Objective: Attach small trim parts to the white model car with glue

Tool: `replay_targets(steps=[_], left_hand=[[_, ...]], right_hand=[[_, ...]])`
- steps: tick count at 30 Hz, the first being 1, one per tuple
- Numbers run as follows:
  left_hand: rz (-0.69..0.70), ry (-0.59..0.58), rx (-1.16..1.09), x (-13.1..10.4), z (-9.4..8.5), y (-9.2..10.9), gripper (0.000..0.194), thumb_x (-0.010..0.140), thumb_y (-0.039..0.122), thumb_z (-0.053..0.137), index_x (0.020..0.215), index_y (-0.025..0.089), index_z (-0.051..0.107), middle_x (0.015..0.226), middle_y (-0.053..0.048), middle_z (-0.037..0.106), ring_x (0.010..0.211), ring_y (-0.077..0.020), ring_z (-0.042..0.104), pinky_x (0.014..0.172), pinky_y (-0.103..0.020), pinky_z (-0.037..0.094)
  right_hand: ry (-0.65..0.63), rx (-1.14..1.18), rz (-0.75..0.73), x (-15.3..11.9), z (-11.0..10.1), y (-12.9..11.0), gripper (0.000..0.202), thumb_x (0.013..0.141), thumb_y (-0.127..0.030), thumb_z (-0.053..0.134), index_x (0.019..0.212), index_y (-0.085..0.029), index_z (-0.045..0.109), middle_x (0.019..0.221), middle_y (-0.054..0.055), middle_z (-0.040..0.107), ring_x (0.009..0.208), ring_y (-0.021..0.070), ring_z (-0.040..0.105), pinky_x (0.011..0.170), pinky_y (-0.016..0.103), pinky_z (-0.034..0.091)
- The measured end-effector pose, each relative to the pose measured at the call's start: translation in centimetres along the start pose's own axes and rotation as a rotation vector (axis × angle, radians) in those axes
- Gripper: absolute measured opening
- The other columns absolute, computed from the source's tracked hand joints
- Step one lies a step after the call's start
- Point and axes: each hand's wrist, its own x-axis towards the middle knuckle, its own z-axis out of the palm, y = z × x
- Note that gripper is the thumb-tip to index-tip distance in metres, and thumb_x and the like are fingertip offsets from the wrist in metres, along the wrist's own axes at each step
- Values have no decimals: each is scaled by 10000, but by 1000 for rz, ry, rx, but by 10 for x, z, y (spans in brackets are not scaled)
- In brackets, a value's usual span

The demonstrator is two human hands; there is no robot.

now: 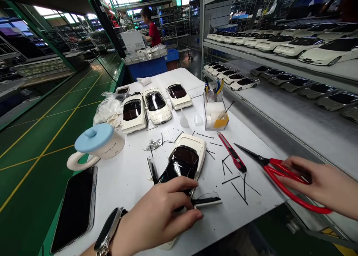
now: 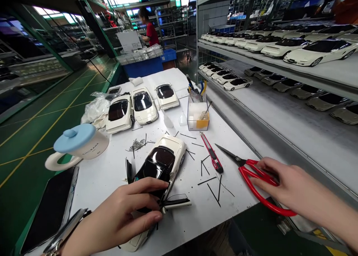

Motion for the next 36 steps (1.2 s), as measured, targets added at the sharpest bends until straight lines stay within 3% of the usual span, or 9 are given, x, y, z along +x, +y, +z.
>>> replay_targets(steps=[3,7,10,13,19,24,27,30,36], left_hand=[[-31,-19,0,1,2,2,275,890,370,503,810,194,698,1239,-67,592,954,-160,658,779,-207,542],[-67,-17,-37,1,1,4,282,886,381,503,783,194,689,1234,-60,590,987,-162,648,816,-219,530],[-95,4,-100,0,2,4,288,885,379,506,740,193,672,1214,-48,592,1006,-153,637,867,-228,511],[-113,34,-155,-1,4,2,302,883,373,510,693,186,649,1199,-39,593,1022,-150,624,906,-239,492],[-107,58,-206,-4,9,1,303,882,368,512,674,180,628,1204,-37,581,1032,-146,612,919,-246,482],[-75,67,-236,-4,11,0,302,869,348,527,641,167,608,1199,-62,581,1060,-169,604,931,-265,481],[-55,88,-252,-4,12,-1,288,862,331,536,641,160,604,1186,-76,588,1047,-174,612,929,-272,482],[-42,105,-261,-3,14,-1,284,861,329,539,640,160,600,1170,-76,596,1037,-174,616,917,-274,485],[-33,118,-258,-3,15,-2,281,854,313,544,618,161,564,1187,-79,595,1044,-180,617,909,-276,483]], right_hand=[[-48,-131,-58,7,17,-7,331,832,-533,491,1032,-278,555,767,86,646,557,191,587,535,353,421],[76,-356,-143,17,28,-40,363,872,-509,391,1051,-242,560,1179,97,585,698,227,640,538,357,459],[91,-505,-105,25,26,-80,317,906,-407,346,1039,-208,554,1140,95,598,720,248,643,530,348,419],[7,-530,-95,37,22,-117,218,892,-294,376,966,-180,546,994,99,637,782,270,646,527,317,356],[10,-469,-98,70,25,-150,201,887,-150,344,951,-132,533,877,141,655,796,291,643,526,310,280],[2,-385,-219,80,40,-175,226,902,-173,362,1067,-165,517,950,117,661,829,261,648,590,299,362],[38,-366,-221,79,43,-196,245,860,-120,385,1061,-106,525,899,173,650,792,294,649,612,330,397],[119,-318,-252,84,41,-219,294,851,-102,373,1113,-92,506,1020,209,618,902,322,627,689,369,422],[111,-111,-360,133,58,-247,347,815,-314,531,1104,-122,536,1125,159,591,1017,282,574,794,335,425]])
